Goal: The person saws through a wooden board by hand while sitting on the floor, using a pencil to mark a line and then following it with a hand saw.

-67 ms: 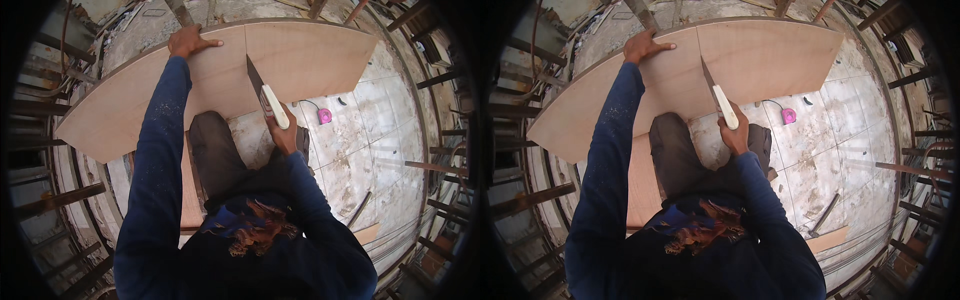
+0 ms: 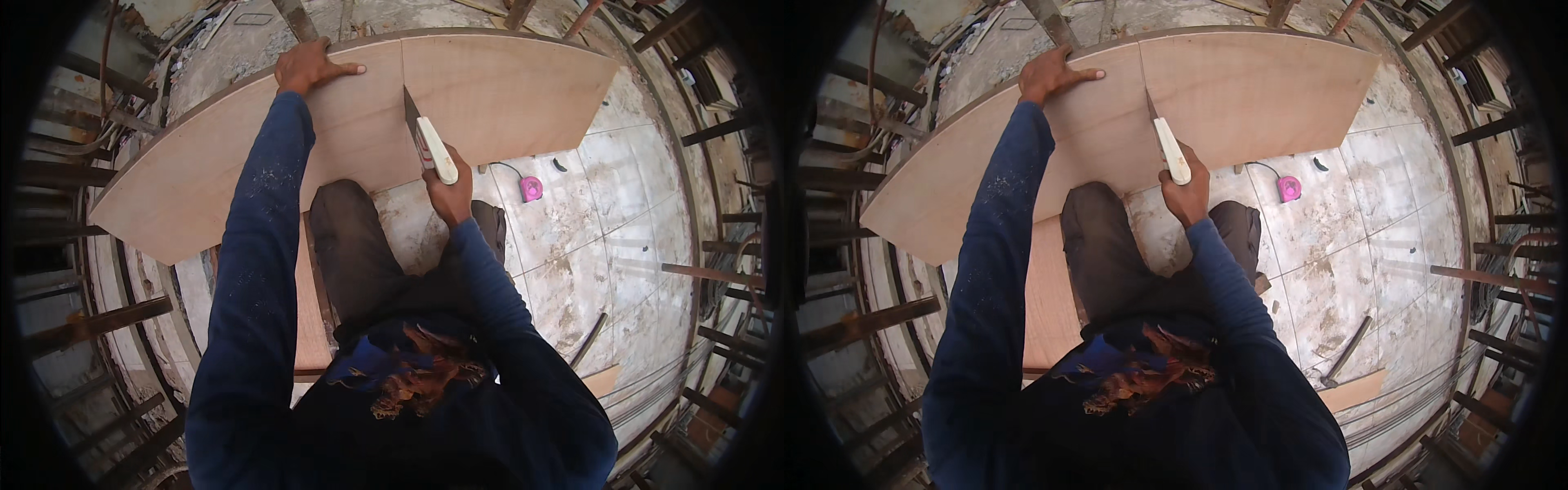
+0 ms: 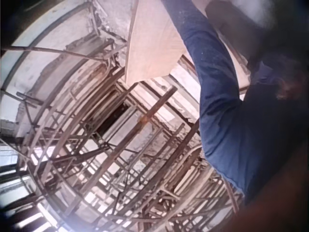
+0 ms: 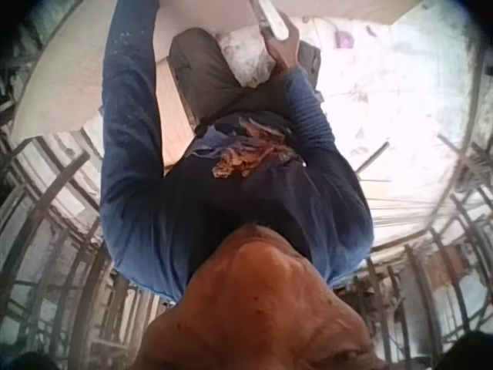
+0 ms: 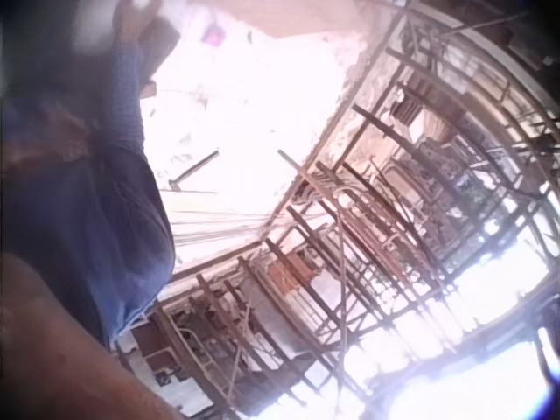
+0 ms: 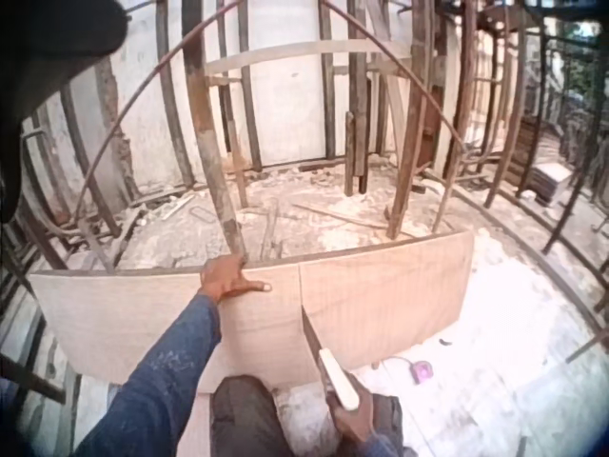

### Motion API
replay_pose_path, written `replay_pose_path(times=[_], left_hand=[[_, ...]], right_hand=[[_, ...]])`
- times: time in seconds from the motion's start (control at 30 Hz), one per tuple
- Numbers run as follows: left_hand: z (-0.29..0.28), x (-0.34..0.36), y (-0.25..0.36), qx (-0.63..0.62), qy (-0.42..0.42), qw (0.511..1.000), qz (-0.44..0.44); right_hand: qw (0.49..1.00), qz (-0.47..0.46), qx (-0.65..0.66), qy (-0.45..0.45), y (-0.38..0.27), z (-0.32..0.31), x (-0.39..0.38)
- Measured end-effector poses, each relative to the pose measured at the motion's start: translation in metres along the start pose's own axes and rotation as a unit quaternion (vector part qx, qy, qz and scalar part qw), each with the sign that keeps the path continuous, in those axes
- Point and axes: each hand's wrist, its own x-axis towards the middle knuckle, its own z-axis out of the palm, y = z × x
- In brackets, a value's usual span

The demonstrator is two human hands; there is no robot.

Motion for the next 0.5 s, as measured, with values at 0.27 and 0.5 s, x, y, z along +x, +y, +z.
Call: replay_pose_path(times=[0.27, 0.5], left_hand=[[0.019, 0.015, -0.041, 0.014, 0.033, 0.999, -0.010], [0.003, -0.004, 0.010, 0.023, 0.038, 0.999, 0.015]], right_hand=[[0.994, 0.045, -0.020, -0.103, -0.040, -0.076, -0.094], [0.998, 0.004, -0.032, -0.062, -0.001, 0.040, 0.073]])
